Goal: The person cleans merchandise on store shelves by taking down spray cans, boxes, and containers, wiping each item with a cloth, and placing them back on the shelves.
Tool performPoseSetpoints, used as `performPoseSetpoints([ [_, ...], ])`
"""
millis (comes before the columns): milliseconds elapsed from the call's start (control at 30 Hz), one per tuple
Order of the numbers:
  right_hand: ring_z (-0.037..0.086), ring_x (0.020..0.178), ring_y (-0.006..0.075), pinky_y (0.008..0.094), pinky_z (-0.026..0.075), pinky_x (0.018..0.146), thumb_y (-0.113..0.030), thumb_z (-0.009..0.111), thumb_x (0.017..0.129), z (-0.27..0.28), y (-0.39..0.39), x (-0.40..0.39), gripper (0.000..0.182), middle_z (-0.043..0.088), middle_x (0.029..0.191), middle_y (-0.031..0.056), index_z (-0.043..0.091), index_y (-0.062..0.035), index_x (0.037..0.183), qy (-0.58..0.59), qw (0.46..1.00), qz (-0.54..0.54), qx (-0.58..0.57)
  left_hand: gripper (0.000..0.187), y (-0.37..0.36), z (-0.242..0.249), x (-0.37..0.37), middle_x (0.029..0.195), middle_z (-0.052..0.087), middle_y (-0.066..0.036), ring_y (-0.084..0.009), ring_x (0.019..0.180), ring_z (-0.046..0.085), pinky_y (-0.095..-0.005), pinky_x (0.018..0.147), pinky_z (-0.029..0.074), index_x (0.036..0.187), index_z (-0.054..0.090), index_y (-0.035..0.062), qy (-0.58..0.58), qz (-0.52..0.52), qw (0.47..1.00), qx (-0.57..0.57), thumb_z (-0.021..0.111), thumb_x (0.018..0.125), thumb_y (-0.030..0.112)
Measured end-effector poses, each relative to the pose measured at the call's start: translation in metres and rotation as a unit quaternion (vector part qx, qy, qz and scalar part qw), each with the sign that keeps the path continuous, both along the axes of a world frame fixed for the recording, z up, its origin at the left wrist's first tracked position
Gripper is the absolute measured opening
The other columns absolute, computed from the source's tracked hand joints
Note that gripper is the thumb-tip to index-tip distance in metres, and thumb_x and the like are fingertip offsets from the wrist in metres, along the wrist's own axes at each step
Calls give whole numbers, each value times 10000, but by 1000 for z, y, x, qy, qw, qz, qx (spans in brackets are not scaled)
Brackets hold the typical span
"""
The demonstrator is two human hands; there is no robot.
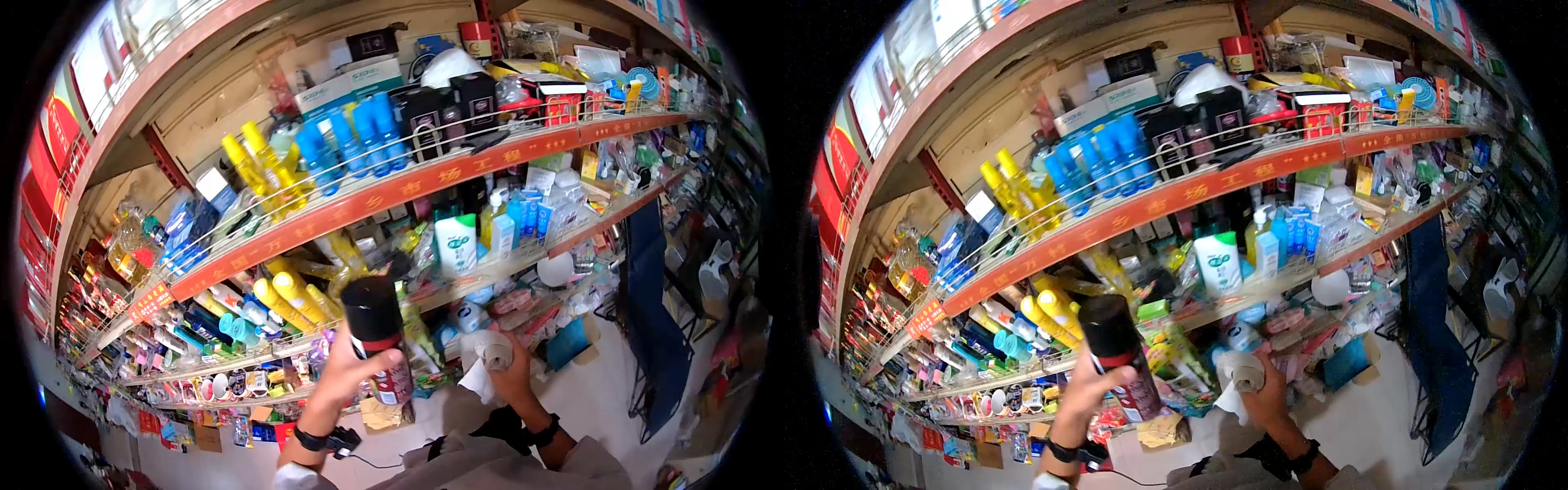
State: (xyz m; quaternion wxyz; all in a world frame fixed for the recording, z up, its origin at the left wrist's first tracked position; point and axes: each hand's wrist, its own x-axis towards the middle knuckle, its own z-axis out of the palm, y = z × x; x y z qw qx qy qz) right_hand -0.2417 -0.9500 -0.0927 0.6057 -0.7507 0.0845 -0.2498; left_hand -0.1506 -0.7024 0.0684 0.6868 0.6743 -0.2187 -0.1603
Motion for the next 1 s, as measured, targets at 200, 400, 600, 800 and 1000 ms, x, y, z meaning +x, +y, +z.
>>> performPoseSetpoints([
  [200,669,917,298,384,506,791,-103,725,757,-26,-120,2,581,659,979,236,515,31,1281,19,999,33,0,736,-140,112,22,1146,595,-48,-145,1026,561,-317,942,441,1264,502,25,-234,72,968,61,882,652,176],
  [400,637,964,217,345,493,849,-59,773,730,-42,-215,0,545,662,1037,166,529,72,1200,67,993,78,60,469,-263,195,68,982,684,-51,-139,894,629,-286,833,505,1041,647,-16,-422,140,895,31,880,666,140],
  [600,664,872,223,362,506,783,-74,680,730,-33,-265,-4,388,678,921,172,583,42,1087,4,996,71,55,421,-339,246,140,961,717,-87,-152,851,655,-305,807,520,1018,665,-7,-557,227,785,151,870,676,129],
  [800,612,909,188,348,486,815,-47,722,747,-27,-293,-9,379,652,979,122,578,20,1091,77,984,100,127,425,-378,247,217,974,712,-67,-131,857,641,-302,795,505,1025,685,24,-456,208,863,71,877,683,187],
  [1000,602,922,197,350,474,837,-60,728,770,-23,-316,-11,354,638,995,113,574,12,1080,79,984,105,119,445,-385,248,250,1061,672,-96,-205,871,650,-335,843,546,1057,671,-2,-248,211,943,66,854,718,222],
])
